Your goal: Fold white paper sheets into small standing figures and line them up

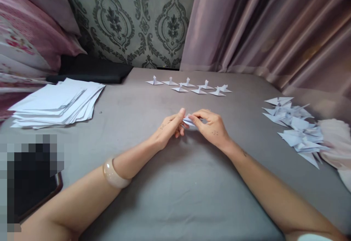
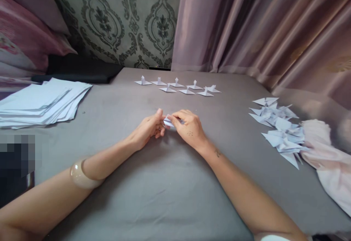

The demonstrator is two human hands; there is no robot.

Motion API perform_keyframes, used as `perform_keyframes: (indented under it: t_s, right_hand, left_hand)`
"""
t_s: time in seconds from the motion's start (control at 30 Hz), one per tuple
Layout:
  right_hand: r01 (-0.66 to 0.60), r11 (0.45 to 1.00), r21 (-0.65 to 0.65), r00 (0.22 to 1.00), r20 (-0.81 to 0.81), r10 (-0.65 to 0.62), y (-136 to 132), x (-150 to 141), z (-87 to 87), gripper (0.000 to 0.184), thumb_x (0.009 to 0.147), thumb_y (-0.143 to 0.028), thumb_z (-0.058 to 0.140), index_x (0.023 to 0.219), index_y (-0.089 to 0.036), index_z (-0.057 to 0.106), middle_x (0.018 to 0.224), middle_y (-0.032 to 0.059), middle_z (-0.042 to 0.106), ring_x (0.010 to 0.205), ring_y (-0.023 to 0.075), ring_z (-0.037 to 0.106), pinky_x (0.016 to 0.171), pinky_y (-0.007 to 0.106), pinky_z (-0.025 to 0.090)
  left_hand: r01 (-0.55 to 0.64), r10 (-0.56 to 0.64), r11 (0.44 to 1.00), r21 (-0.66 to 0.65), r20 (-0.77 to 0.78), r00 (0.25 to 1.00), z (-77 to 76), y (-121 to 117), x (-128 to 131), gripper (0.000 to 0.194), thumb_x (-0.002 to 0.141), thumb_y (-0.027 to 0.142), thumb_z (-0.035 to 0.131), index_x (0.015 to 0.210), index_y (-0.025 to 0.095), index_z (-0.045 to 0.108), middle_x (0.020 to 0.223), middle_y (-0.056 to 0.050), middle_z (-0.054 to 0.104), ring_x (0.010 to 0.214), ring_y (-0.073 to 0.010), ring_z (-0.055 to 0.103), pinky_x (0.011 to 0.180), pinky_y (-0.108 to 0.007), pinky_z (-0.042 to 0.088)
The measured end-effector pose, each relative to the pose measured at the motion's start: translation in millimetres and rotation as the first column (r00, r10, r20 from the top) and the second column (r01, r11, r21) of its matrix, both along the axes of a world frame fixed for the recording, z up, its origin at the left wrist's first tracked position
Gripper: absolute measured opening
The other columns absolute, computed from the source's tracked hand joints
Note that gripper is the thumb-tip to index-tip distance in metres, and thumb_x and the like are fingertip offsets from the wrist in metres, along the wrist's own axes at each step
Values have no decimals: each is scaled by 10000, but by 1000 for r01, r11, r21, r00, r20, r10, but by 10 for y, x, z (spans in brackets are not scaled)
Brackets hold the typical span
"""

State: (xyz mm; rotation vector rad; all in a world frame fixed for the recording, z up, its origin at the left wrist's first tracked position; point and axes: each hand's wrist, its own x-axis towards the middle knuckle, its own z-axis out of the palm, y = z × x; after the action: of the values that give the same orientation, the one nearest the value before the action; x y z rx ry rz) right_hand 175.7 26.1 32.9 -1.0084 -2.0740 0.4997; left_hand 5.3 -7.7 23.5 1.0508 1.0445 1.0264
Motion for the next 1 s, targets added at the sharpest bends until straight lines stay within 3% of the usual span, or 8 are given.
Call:
perform_keyframes:
  t_s: [0.17, 0.27, 0.33, 0.4, 0.53, 0.77, 0.9, 1.0]
  right_hand:
    - [-75, 997, 9, 997, -24, 75, -61, 7, -46, 186, 905, -332, 576, 811, -233, 702, 830, 39, 703, 792, 174, 605, 784, 331, 463]
    - [-83, 996, 33, 992, -95, 85, -114, 35, -79, 189, 919, -315, 533, 904, -233, 702, 982, 64, 696, 938, 191, 618, 873, 358, 469]
    - [36, 996, -84, 975, -216, -54, -123, 59, -110, 240, 935, -363, 488, 1010, -222, 667, 1056, 86, 677, 996, 204, 625, 882, 373, 481]
    - [101, 943, -317, 934, -297, -200, -116, 75, -148, 314, 921, -437, 493, 1110, -207, 592, 1015, 92, 684, 908, 206, 661, 799, 366, 514]
    - [-4, 806, -592, 906, -344, -249, -111, 42, -217, 434, 806, -424, 650, 1144, -212, 478, 816, 19, 691, 677, 172, 661, 638, 308, 513]
    - [-43, 857, -514, 943, -305, -135, -81, 39, -271, 103, 798, -244, 563, 887, -207, 599, 750, -8, 643, 639, 130, 602, 636, 276, 474]
    - [-55, 919, -391, 995, -102, 16, -53, 132, -255, 343, 733, -90, 490, 1024, -203, 631, 920, 30, 637, 774, 144, 602, 733, 293, 476]
    - [-65, 961, -270, 995, 60, 85, -52, 168, -243, 443, 745, -33, 459, 1127, -219, 586, 1039, 45, 620, 904, 160, 594, 848, 329, 445]
  left_hand:
    - [-19, 19, 1000, 0, 24, 1000, -41, 14, -6, 545, 842, 632, 538, 930, 113, 678, 744, -58, 626, 668, -124, 573, 585, -215, 436]
    - [-82, 82, 997, -4, 105, 991, -82, 39, -5, 409, 766, 492, 699, 948, 126, 678, 833, -54, 637, 733, -131, 577, 620, -223, 467]
    - [-117, 111, 993, 35, 139, 984, -94, 48, -4, 350, 709, 373, 763, 957, 144, 671, 824, -28, 626, 732, -123, 561, 621, -223, 480]
    - [-149, 135, 986, 81, 156, 978, -90, 48, -1, 331, 714, 332, 755, 978, 154, 662, 772, -4, 600, 724, -122, 550, 623, -231, 493]
    - [-156, 142, 980, 123, 118, 983, -65, 32, 3, 404, 748, 307, 728, 1111, 170, 616, 705, 23, 584, 668, -110, 542, 641, -239, 486]
    - [-186, 191, 979, 81, -58, 980, -112, 54, -17, 310, 753, 331, 699, 1005, 157, 653, 747, -11, 632, 663, -114, 568, 628, -230, 454]
    - [-95, 125, 984, 148, -204, 971, -155, 40, -32, 303, 769, 241, 607, 1062, 186, 658, 709, 12, 585, 603, -101, 529, 575, -223, 413]
    - [-40, 125, 979, 199, -439, 890, -164, 15, -45, 298, 746, 143, 524, 988, 180, 694, 675, 14, 572, 579, -101, 487, 570, -230, 398]
